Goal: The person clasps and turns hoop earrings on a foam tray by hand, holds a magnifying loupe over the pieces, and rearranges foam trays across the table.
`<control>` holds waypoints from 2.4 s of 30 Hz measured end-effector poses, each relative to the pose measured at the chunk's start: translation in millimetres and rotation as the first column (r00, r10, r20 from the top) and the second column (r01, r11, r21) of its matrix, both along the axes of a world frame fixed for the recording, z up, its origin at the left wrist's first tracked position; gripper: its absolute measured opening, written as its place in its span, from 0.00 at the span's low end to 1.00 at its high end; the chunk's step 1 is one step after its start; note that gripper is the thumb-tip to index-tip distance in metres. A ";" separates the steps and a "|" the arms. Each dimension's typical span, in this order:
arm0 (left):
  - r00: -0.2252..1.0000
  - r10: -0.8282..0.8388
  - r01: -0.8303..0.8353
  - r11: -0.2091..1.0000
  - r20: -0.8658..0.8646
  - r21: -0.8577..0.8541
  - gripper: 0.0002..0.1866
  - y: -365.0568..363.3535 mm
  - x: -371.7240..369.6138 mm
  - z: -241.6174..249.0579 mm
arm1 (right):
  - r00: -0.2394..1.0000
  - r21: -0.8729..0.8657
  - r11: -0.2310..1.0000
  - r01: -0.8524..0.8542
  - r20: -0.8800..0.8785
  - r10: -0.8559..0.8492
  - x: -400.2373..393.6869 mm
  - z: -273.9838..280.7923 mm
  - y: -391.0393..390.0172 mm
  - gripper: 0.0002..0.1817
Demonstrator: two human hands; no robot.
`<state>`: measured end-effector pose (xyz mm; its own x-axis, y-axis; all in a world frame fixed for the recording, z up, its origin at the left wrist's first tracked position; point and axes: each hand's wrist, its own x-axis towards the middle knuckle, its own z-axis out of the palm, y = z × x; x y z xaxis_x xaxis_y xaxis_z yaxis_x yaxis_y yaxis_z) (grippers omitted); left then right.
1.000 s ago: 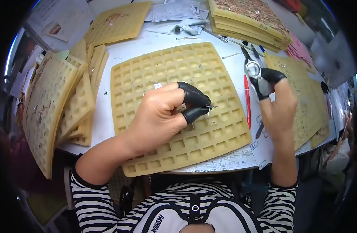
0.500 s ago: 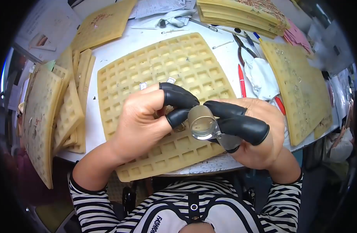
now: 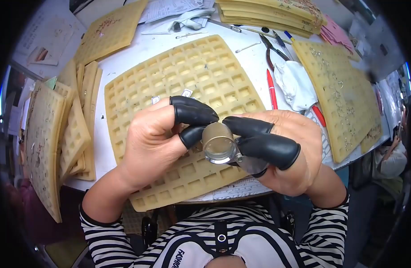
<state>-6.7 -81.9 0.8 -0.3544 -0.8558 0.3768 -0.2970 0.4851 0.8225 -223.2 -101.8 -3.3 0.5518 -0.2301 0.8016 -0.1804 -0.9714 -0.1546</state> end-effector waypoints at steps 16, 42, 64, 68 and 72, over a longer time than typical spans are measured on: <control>0.990 0.137 -0.134 0.986 -0.017 0.102 0.04 2.5 -2.6 -5.1 | 0.546 -0.105 0.568 0.817 -0.178 -0.819 -37.6 10.0 -22.8 0.09; 0.993 0.085 -0.076 0.991 0.078 -0.108 0.10 6.1 -8.3 -1.7 | 0.972 0.087 0.968 0.234 -0.043 -0.231 -9.8 4.1 7.7 0.12; 0.977 0.139 -0.119 0.984 0.159 -0.131 0.07 5.3 -7.0 -1.0 | 0.557 -0.345 0.691 0.635 -0.415 -0.719 -155.9 21.3 -45.5 0.04; 0.976 0.137 -0.110 0.981 0.167 -0.162 0.07 5.2 -8.1 -1.2 | 0.592 -0.300 0.707 0.641 -0.394 -0.704 -157.7 19.7 -48.9 0.05; 0.977 0.128 -0.101 0.982 0.170 -0.163 0.07 4.2 -7.0 -1.5 | 0.601 -0.181 0.678 0.712 -0.340 -0.723 -160.6 21.2 -49.4 0.06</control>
<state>-13.7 -77.8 -0.7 -0.3309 -0.8320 0.4453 -0.4935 0.5547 0.6699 -383.9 -151.1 18.0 0.4579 -0.6619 0.5935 -0.8564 -0.5076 0.0948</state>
